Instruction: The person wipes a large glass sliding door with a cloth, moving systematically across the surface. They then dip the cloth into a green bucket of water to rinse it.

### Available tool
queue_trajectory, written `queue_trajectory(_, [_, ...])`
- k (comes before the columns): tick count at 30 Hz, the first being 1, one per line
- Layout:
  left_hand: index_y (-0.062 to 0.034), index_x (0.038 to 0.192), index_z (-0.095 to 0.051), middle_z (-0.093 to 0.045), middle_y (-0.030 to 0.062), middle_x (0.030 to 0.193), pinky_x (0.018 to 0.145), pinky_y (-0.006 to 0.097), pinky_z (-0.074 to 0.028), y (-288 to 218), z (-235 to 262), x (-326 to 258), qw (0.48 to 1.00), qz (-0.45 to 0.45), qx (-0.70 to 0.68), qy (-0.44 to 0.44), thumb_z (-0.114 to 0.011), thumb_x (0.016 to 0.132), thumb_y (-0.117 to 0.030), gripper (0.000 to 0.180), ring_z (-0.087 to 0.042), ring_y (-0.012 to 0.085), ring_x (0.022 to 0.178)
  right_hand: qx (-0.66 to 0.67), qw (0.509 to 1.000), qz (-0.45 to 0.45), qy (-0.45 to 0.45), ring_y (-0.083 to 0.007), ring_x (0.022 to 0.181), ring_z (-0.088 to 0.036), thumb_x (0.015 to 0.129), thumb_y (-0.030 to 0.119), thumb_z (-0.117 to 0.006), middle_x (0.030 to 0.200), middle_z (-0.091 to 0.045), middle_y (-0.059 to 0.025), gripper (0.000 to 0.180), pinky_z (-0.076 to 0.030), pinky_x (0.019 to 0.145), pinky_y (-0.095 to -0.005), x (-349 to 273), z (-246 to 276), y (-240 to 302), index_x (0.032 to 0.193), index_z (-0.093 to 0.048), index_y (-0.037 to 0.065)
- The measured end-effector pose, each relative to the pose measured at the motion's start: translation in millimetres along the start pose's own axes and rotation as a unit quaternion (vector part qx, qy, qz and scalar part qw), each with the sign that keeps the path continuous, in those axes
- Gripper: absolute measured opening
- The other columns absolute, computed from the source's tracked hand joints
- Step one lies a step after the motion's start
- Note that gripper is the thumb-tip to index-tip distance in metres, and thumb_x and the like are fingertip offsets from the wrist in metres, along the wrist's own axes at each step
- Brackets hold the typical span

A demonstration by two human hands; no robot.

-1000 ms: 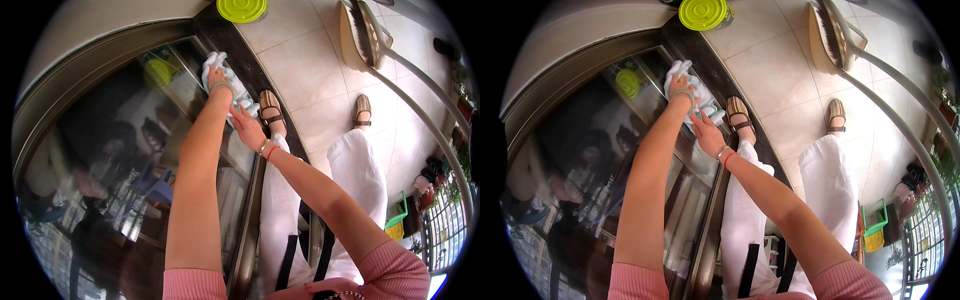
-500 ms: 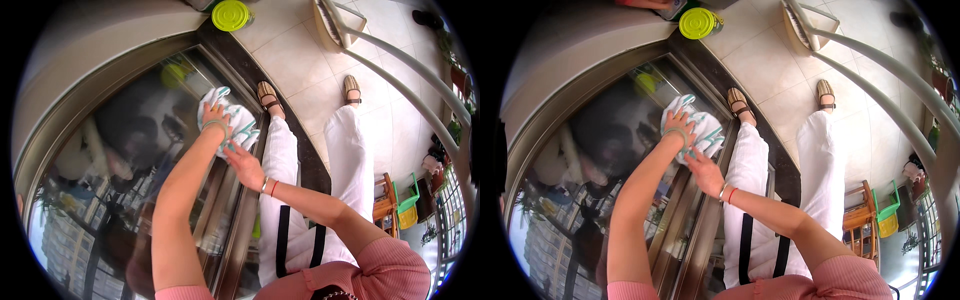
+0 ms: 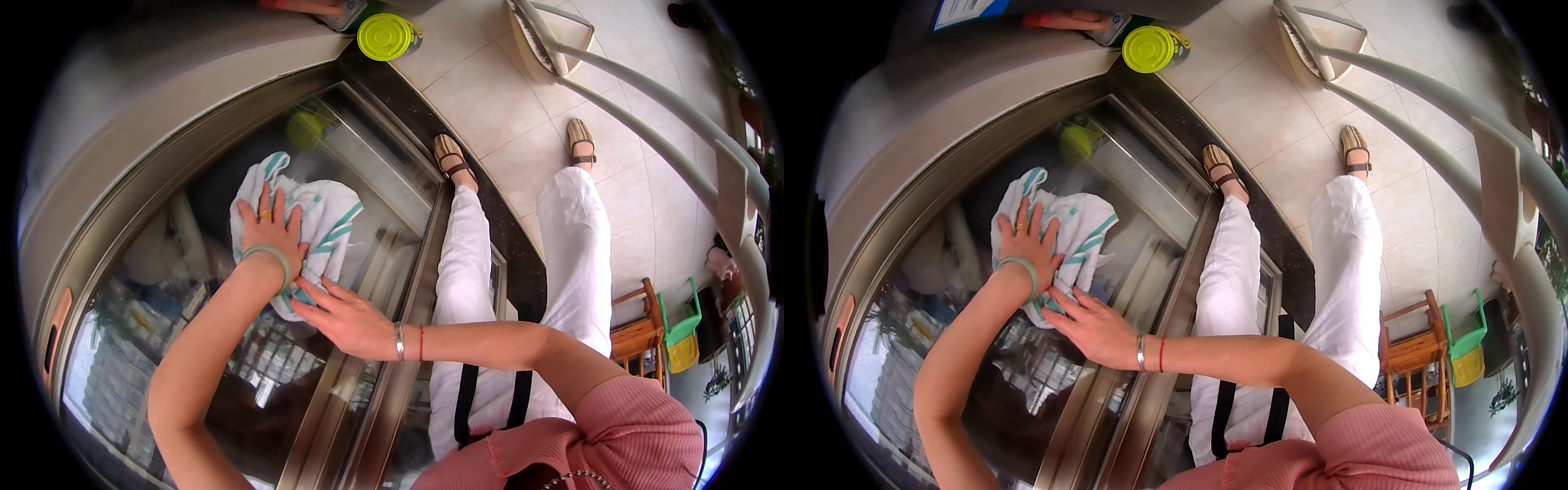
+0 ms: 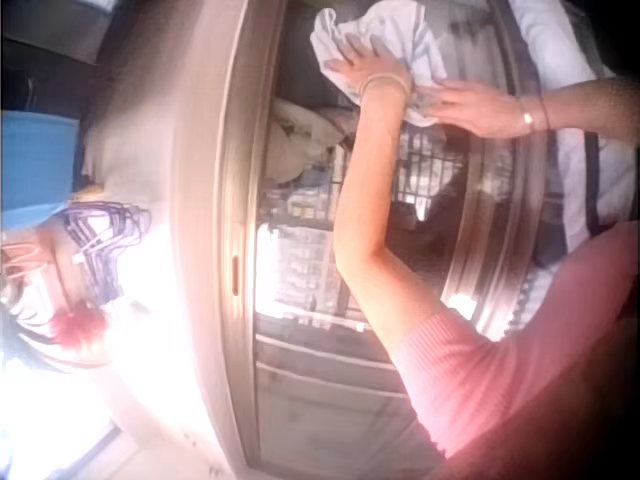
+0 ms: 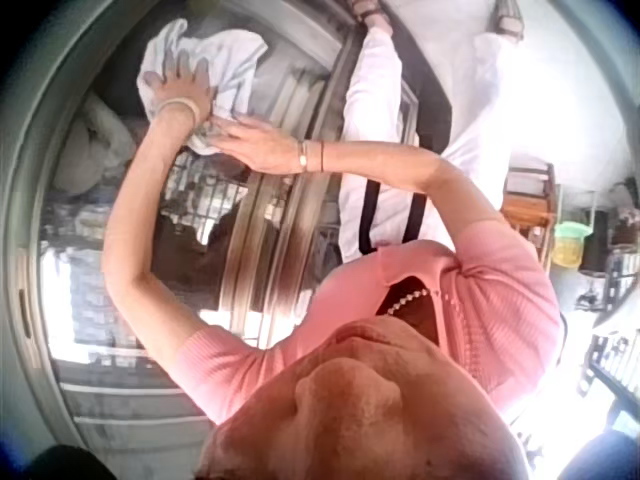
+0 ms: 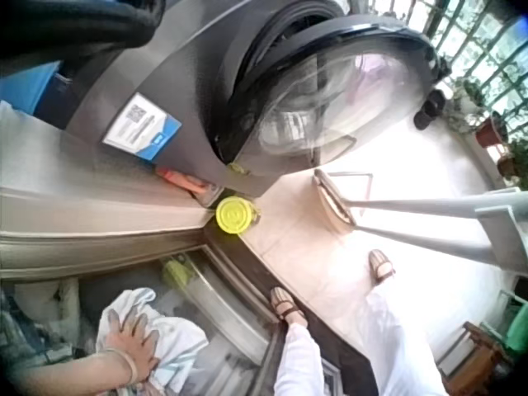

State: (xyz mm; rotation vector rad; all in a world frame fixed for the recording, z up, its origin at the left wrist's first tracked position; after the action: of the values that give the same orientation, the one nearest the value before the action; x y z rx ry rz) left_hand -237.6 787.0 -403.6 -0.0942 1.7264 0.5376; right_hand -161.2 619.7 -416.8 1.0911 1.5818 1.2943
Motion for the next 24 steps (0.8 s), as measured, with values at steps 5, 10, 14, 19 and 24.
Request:
queue_trajectory(5, [-0.0167,0.155,-0.025,-0.011,0.0119,0.163,0.111,0.068,-0.004,-5.1,3.2,66.9,0.999,-0.012,-0.032,-0.021,-0.036,0.099,-0.049,0.065,0.000,0.0348,0.151,-0.044,0.997,-0.058,0.013,-0.0457,0.123,-0.047,0.086,0.005,-0.058,0.147,-0.036,-0.0235,0.051,-0.040,0.108,-0.0454,17.3,3.3,-40.2,0.135,-0.046,0.004])
queue_trajectory(10, [-0.0169,0.155,-0.024,-0.012,0.0112,0.163,0.112,0.067,-0.003,-25.6,8.2,178.3,0.999,-0.019,-0.039,-0.030,-0.036,0.098,-0.051,0.068,-0.002,0.0315,0.151,-0.041,0.995,-0.080,-0.030,-0.0434,0.122,-0.049,0.086,0.003,-0.057,0.147,-0.038,-0.0229,0.049,-0.040,0.108,-0.0474,38.4,8.8,-133.5,0.134,-0.046,0.005])
queue_trajectory(14, [-0.0172,0.155,-0.024,-0.011,0.0118,0.163,0.113,0.065,-0.003,-40.4,14.8,242.5,0.999,0.009,-0.040,-0.035,-0.035,0.098,-0.052,0.068,-0.004,0.0302,0.151,0.014,0.989,-0.138,-0.044,-0.0415,0.118,-0.053,0.087,0.001,-0.055,0.145,-0.041,-0.0241,0.044,-0.040,0.106,-0.0488,53.3,24.7,-191.4,0.131,-0.048,0.003])
queue_trajectory(19, [-0.0167,0.156,-0.022,-0.011,0.0124,0.163,0.115,0.060,-0.004,-31.4,32.7,312.9,0.996,0.069,-0.033,-0.051,-0.032,0.099,-0.052,0.068,-0.007,0.0289,0.151,-0.056,0.988,-0.114,-0.084,-0.0415,0.116,-0.055,0.089,0.001,-0.056,0.145,-0.044,-0.0217,0.040,-0.048,0.097,-0.0443,88.9,27.1,-272.5,0.129,-0.053,0.004])
queue_trajectory(24, [-0.0104,0.155,-0.023,-0.016,0.0145,0.162,0.116,0.058,-0.007,-24.1,34.7,379.2,0.991,0.111,-0.037,-0.065,-0.034,0.099,-0.050,0.070,-0.009,0.0267,0.151,-0.050,0.993,-0.104,-0.036,-0.0384,0.119,-0.055,0.091,0.002,-0.056,0.147,-0.042,-0.0199,0.038,-0.050,0.095,-0.0405,125.2,45.4,-340.3,0.129,-0.056,0.007])
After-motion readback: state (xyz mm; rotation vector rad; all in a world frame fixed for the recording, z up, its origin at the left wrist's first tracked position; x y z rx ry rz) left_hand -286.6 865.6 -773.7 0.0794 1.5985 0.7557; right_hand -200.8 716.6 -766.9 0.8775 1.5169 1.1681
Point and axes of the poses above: each hand's wrist, its own x-axis towards the middle knuckle, its own z-axis out of the back of the hand, y = z × x, the point moved 1 cm from there along x, towards the middle knuckle
